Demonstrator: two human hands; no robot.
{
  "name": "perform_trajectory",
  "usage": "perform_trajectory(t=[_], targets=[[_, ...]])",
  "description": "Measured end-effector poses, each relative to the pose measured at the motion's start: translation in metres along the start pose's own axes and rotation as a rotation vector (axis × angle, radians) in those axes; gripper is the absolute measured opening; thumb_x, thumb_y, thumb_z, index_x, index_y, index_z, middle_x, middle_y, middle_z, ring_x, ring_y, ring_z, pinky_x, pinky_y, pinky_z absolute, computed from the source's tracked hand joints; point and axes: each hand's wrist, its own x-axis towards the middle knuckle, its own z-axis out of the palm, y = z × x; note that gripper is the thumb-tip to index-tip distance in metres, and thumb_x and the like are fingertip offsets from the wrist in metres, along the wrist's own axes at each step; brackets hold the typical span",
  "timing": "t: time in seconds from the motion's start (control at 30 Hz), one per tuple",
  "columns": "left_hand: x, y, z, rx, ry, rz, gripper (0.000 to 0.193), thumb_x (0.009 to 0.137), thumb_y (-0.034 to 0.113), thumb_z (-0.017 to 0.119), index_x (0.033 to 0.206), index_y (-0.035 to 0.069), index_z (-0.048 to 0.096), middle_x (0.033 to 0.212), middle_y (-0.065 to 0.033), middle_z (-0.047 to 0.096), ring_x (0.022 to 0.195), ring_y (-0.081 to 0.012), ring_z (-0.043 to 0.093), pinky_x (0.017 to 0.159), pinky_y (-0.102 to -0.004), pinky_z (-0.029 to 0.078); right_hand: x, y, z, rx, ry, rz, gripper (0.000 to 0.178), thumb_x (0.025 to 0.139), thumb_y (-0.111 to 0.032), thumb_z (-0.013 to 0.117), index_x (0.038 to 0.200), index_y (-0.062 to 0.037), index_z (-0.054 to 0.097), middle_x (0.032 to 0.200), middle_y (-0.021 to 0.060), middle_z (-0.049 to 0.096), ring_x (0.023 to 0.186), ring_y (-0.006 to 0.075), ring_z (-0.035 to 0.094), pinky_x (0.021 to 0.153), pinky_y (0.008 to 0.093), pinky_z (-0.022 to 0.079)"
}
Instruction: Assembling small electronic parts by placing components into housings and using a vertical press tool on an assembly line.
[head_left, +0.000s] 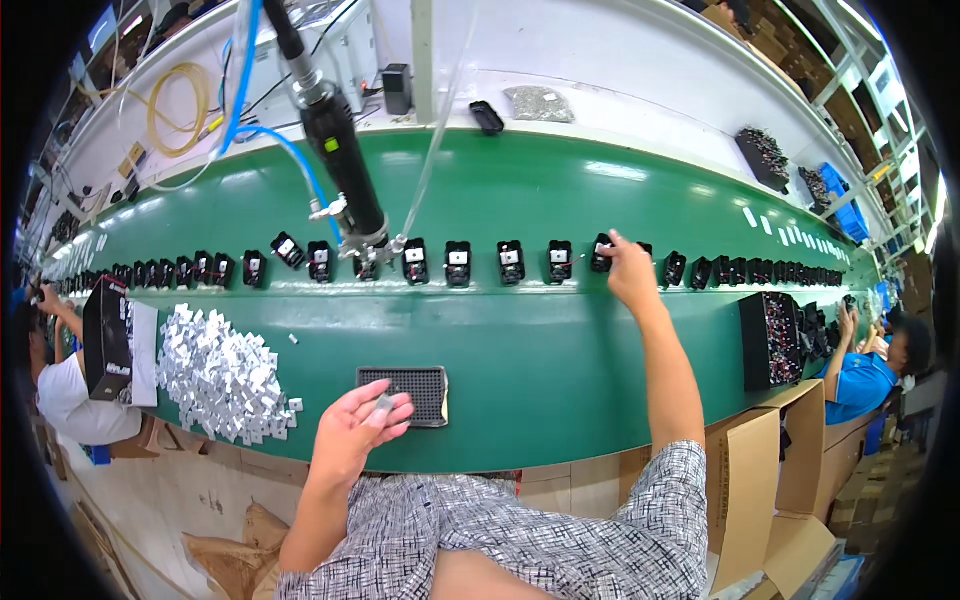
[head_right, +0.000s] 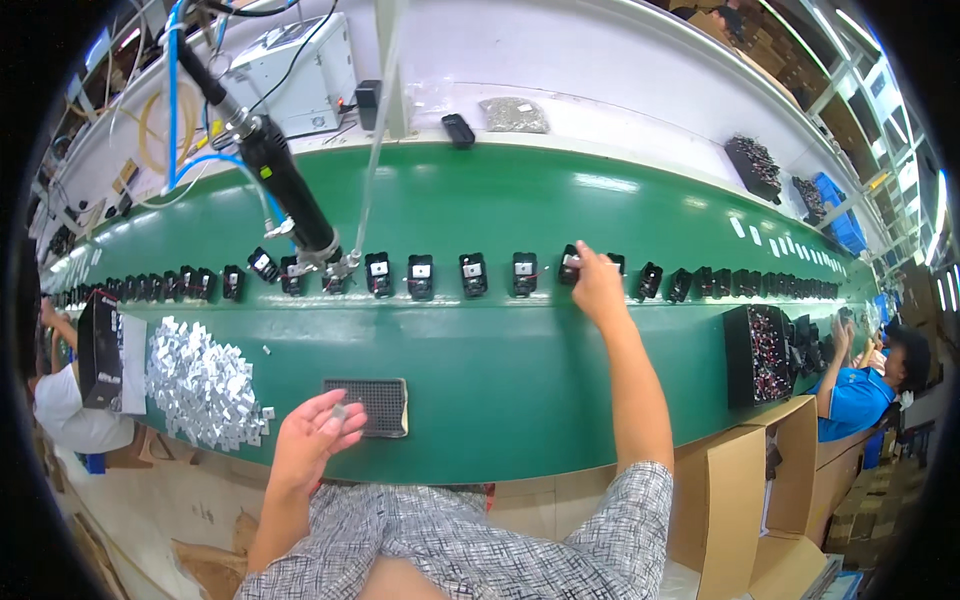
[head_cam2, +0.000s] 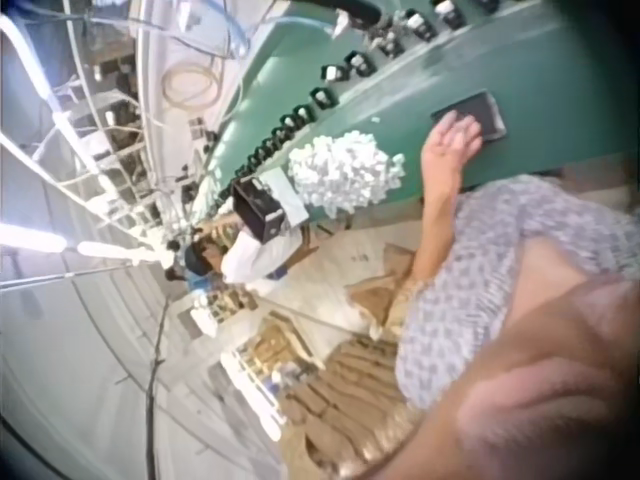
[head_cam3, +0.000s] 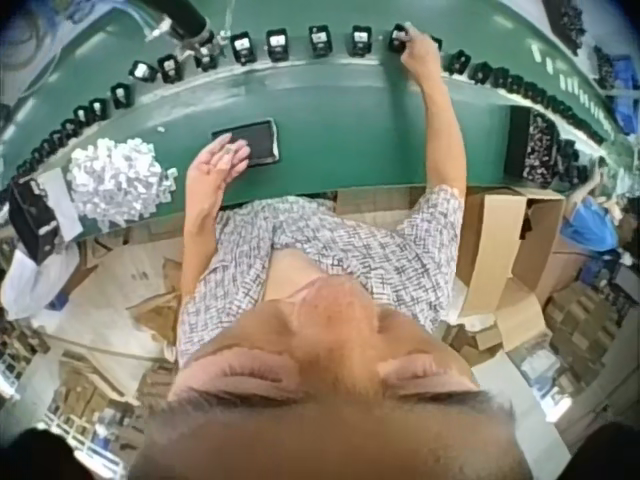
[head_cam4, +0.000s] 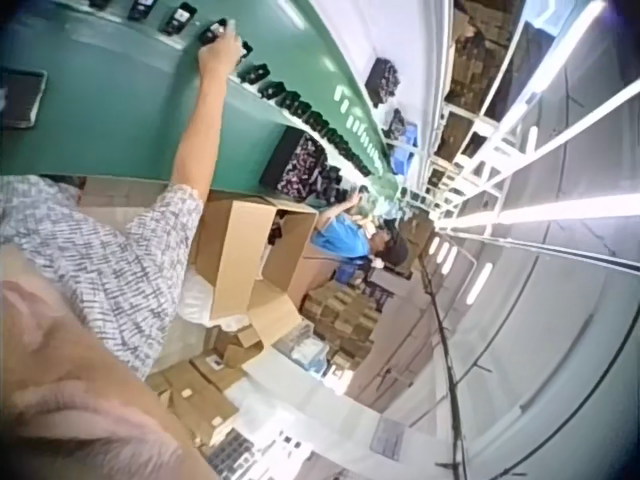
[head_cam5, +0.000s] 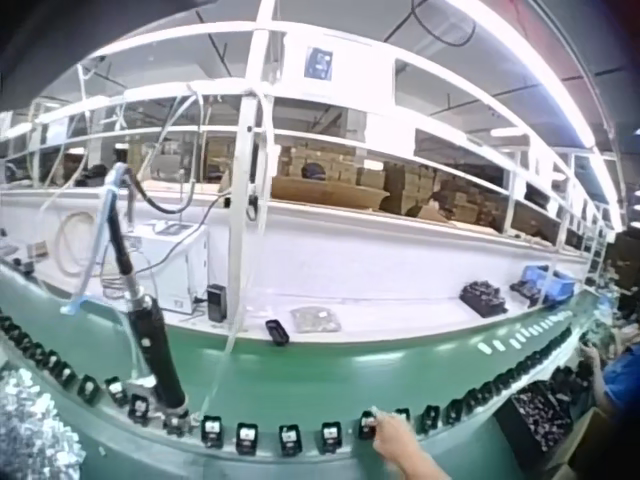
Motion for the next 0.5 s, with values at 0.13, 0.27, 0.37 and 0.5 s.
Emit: perform_trajectory(t=[0.13, 0.27, 0.37, 0.5], targets=[[0.013, 0.005, 0.016, 0.009, -0.059, -0.054, 0.046, 0.097, 0.000, 0.063, 0.141, -0.009, 0.050, 0.126, -0.0264, 0.067, 0.114, -0.0310, 0.070, 0.093, -0.0352, 0.061, -0.021, -0.072, -0.041, 0.329, 0.196, 0.041, 0.038, 0.088, 0.005, 0.062, 0.125, -0.0004, 0.067, 0.107, 0.0092, 0.078, 0.085, 0.0242, 0.071, 0.075, 0.0325, 0.056], [0.036, -0.005, 0.026, 0.038, -0.238, -0.077, 0.041, 0.096, -0.002, 0.065, 0.136, -0.008, 0.056, 0.122, -0.0224, 0.069, 0.112, -0.0276, 0.070, 0.092, -0.0329, 0.061, -0.066, -0.192, -0.067, 0.669, -0.144, -0.501, 0.027, 0.082, 0.005, 0.075, 0.108, -0.0030, 0.072, 0.114, 0.0080, 0.076, 0.085, 0.0196, 0.070, 0.068, 0.0285, 0.055], [0.045, -0.016, 0.031, 0.028, -0.316, -0.113, 0.042, 0.095, -0.003, 0.065, 0.136, -0.008, 0.056, 0.121, -0.0210, 0.070, 0.112, -0.0263, 0.070, 0.092, -0.0321, 0.061, -0.087, -0.226, -0.059, 0.738, -0.230, -0.554, 0.026, 0.079, 0.001, 0.081, 0.104, -0.0032, 0.073, 0.118, 0.0092, 0.075, 0.088, 0.0204, 0.071, 0.070, 0.0298, 0.057], [0.054, -0.018, 0.047, 0.063, -0.414, -0.141, 0.042, 0.095, -0.004, 0.066, 0.136, -0.007, 0.056, 0.118, -0.0193, 0.071, 0.111, -0.0248, 0.070, 0.092, -0.0313, 0.060, -0.092, -0.218, -0.051, 0.686, -0.220, -0.704, 0.023, 0.080, -0.003, 0.082, 0.102, -0.0029, 0.073, 0.113, 0.0110, 0.075, 0.089, 0.0234, 0.072, 0.073, 0.0313, 0.059]])
